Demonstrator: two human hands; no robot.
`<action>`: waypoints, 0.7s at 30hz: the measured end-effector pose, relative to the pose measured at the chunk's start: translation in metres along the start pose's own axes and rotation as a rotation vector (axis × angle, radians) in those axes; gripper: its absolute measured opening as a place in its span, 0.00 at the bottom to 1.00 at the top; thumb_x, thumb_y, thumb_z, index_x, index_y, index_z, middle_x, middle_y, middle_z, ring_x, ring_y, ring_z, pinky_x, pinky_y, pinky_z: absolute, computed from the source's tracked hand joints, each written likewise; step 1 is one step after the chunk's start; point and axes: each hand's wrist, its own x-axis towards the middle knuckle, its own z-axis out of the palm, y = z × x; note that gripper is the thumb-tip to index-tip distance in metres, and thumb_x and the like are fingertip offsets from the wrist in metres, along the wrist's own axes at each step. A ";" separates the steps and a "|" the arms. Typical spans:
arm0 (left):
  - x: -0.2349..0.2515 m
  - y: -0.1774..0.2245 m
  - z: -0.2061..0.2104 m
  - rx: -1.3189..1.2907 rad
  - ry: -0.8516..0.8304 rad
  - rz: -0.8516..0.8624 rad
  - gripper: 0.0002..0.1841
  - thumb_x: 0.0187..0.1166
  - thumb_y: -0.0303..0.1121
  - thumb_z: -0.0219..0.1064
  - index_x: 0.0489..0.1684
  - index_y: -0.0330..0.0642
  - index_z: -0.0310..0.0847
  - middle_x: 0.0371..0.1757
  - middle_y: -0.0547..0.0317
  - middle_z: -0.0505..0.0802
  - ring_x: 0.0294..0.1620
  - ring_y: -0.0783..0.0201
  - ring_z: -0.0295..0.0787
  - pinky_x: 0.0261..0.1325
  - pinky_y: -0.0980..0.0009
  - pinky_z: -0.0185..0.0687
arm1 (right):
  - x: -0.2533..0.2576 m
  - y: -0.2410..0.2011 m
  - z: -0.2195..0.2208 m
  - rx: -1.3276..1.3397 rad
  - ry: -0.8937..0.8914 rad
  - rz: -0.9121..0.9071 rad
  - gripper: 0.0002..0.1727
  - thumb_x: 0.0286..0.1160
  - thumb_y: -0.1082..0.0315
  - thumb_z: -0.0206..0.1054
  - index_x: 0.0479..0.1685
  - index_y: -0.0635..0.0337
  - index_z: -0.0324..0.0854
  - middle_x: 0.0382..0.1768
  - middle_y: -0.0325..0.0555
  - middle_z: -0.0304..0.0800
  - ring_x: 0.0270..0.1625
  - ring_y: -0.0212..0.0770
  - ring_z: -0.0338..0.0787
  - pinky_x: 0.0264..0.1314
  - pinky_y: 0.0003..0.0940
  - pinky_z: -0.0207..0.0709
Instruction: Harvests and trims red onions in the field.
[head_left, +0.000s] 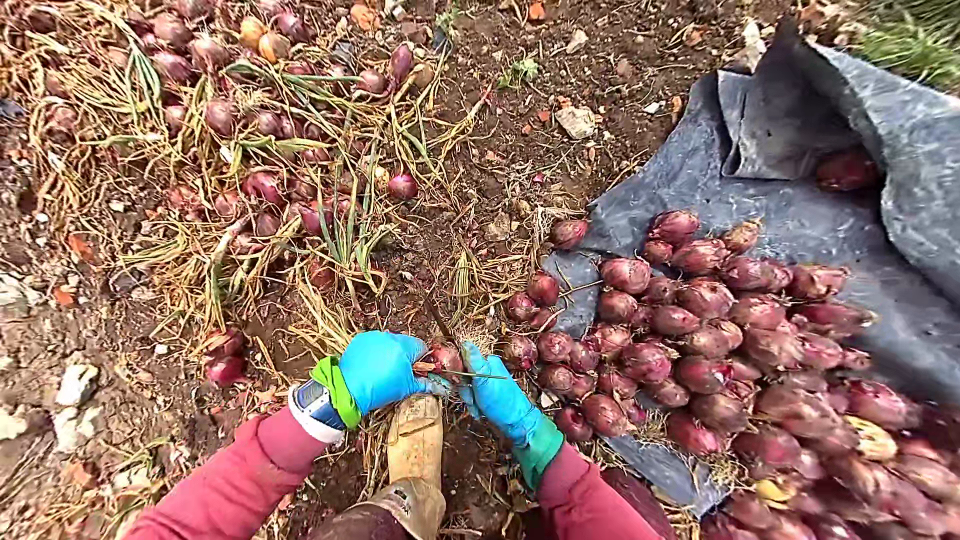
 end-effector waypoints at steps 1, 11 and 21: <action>0.000 0.003 0.003 0.001 0.001 0.006 0.32 0.64 0.76 0.69 0.41 0.57 0.90 0.39 0.63 0.95 0.45 0.58 0.93 0.50 0.46 0.86 | -0.004 0.003 0.000 0.017 0.010 -0.001 0.47 0.80 0.22 0.35 0.18 0.55 0.76 0.10 0.43 0.76 0.11 0.39 0.76 0.15 0.36 0.74; 0.024 -0.028 -0.008 -0.040 0.269 -0.372 0.25 0.71 0.65 0.74 0.46 0.54 0.90 0.44 0.53 0.97 0.48 0.45 0.95 0.50 0.33 0.85 | -0.056 0.040 -0.017 0.113 0.064 -0.007 0.50 0.81 0.23 0.31 0.42 0.58 0.88 0.13 0.43 0.77 0.11 0.39 0.76 0.15 0.37 0.77; 0.039 0.016 -0.017 -0.186 0.261 -0.252 0.14 0.83 0.49 0.66 0.55 0.54 0.90 0.50 0.54 0.97 0.53 0.48 0.95 0.54 0.37 0.86 | -0.067 0.052 -0.063 0.461 0.466 -0.224 0.54 0.76 0.21 0.20 0.37 0.58 0.81 0.09 0.41 0.74 0.07 0.40 0.74 0.08 0.39 0.75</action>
